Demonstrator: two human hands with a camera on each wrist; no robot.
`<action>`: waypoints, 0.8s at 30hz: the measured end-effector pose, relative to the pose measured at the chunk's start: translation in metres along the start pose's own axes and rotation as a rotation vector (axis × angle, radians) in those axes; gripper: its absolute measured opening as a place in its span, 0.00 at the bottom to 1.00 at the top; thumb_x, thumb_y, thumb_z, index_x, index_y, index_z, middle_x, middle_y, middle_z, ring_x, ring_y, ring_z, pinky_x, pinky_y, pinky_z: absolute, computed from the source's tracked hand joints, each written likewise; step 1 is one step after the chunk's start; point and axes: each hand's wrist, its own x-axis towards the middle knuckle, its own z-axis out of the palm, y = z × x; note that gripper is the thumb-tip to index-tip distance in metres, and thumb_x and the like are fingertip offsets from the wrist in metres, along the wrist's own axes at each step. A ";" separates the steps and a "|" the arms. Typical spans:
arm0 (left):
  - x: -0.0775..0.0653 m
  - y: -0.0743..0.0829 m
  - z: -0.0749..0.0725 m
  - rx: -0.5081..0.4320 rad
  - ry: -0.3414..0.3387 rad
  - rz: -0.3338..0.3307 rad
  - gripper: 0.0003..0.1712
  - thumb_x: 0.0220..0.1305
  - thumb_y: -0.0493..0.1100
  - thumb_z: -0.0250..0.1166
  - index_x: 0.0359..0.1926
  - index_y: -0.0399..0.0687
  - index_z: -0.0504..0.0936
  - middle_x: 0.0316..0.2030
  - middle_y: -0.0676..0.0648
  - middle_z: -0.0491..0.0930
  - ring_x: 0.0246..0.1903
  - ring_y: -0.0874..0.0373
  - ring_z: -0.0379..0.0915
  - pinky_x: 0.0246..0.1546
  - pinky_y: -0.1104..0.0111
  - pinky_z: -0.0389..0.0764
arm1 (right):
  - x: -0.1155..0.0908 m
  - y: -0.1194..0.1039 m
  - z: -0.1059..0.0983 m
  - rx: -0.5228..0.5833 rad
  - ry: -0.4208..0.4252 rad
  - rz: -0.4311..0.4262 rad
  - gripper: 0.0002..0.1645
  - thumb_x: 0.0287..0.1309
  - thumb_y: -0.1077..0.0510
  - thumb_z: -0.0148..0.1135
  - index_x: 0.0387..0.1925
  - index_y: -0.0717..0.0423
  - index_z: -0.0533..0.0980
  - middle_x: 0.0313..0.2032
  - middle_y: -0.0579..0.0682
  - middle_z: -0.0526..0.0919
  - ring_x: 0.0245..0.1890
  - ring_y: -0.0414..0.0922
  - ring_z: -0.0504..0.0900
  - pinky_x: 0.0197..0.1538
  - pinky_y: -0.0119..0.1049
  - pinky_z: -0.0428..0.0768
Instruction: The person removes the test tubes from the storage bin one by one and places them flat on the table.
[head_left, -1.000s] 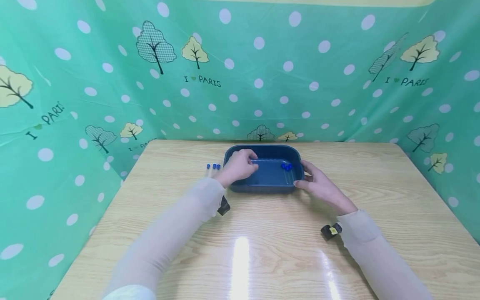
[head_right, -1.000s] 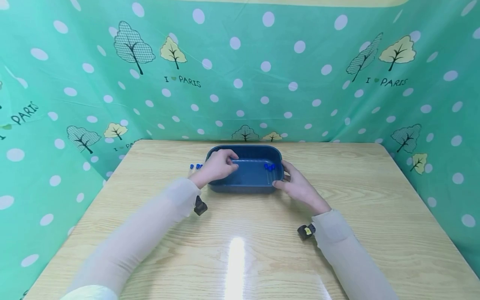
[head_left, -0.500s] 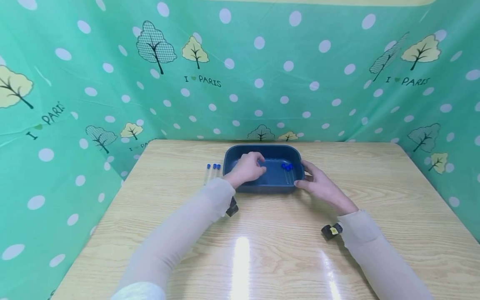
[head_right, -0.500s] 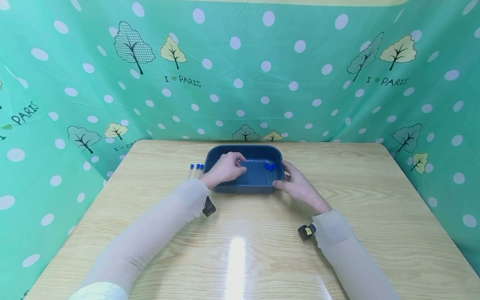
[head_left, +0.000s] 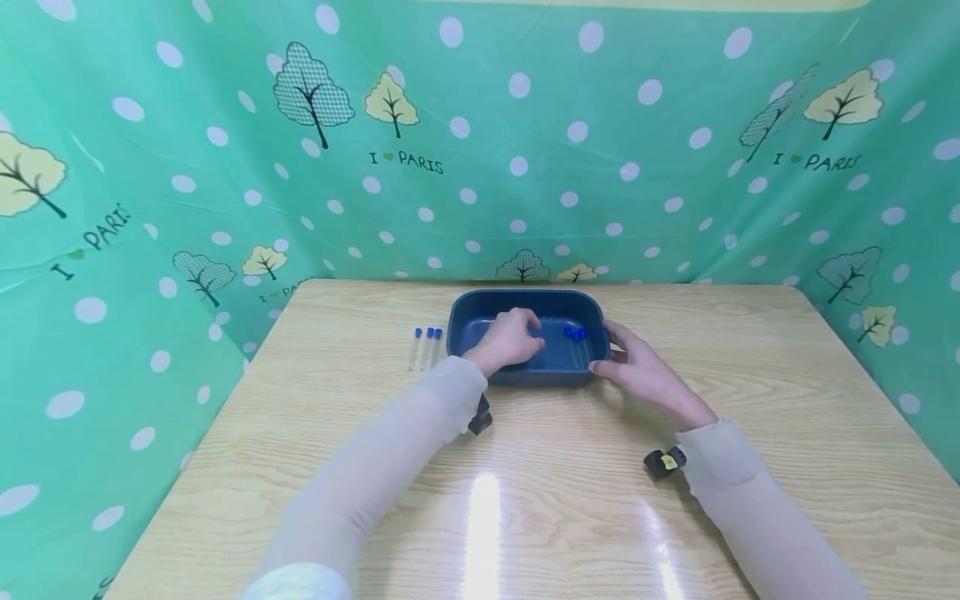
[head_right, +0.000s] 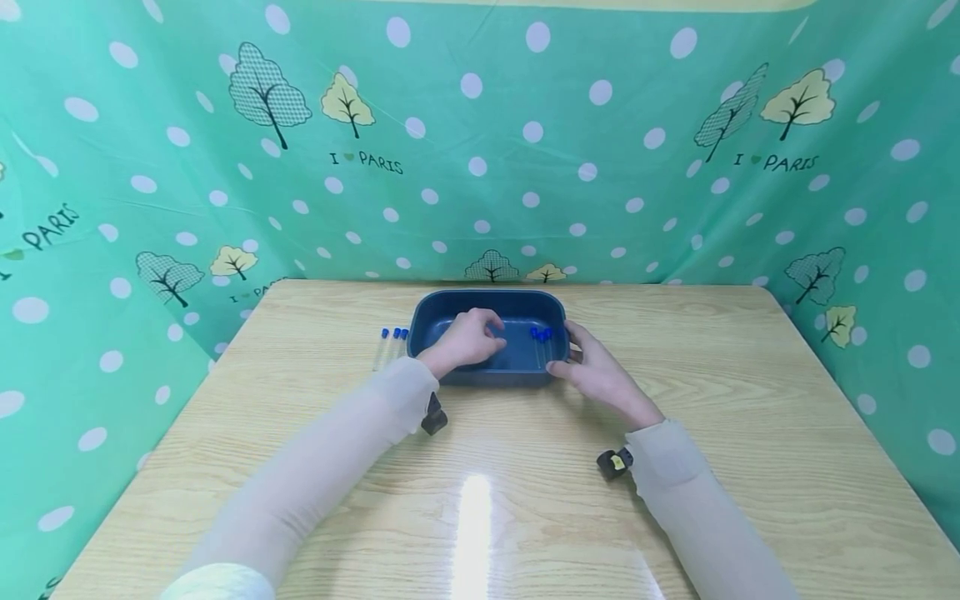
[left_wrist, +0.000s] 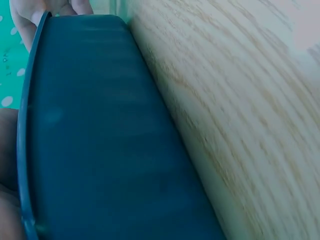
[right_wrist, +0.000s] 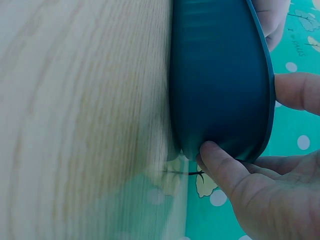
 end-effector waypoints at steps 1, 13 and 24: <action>0.001 0.000 0.001 0.003 0.000 -0.001 0.19 0.64 0.44 0.63 0.54 0.44 0.77 0.46 0.46 0.80 0.42 0.55 0.77 0.43 0.62 0.78 | 0.000 0.000 0.000 0.000 0.000 0.000 0.48 0.61 0.63 0.58 0.74 0.58 0.43 0.70 0.64 0.51 0.65 0.65 0.61 0.60 0.54 0.68; 0.003 0.006 0.009 0.023 -0.002 -0.013 0.19 0.63 0.45 0.63 0.53 0.45 0.77 0.51 0.46 0.78 0.47 0.54 0.75 0.48 0.61 0.76 | -0.001 -0.001 0.000 -0.019 -0.001 0.004 0.49 0.60 0.62 0.59 0.74 0.57 0.42 0.71 0.64 0.50 0.66 0.65 0.60 0.60 0.54 0.68; 0.010 0.016 0.016 0.024 -0.005 -0.012 0.19 0.63 0.45 0.63 0.54 0.45 0.77 0.52 0.46 0.78 0.45 0.55 0.75 0.49 0.60 0.76 | 0.000 0.000 -0.001 -0.032 0.000 -0.001 0.48 0.61 0.62 0.58 0.74 0.58 0.43 0.70 0.64 0.51 0.65 0.65 0.61 0.60 0.54 0.69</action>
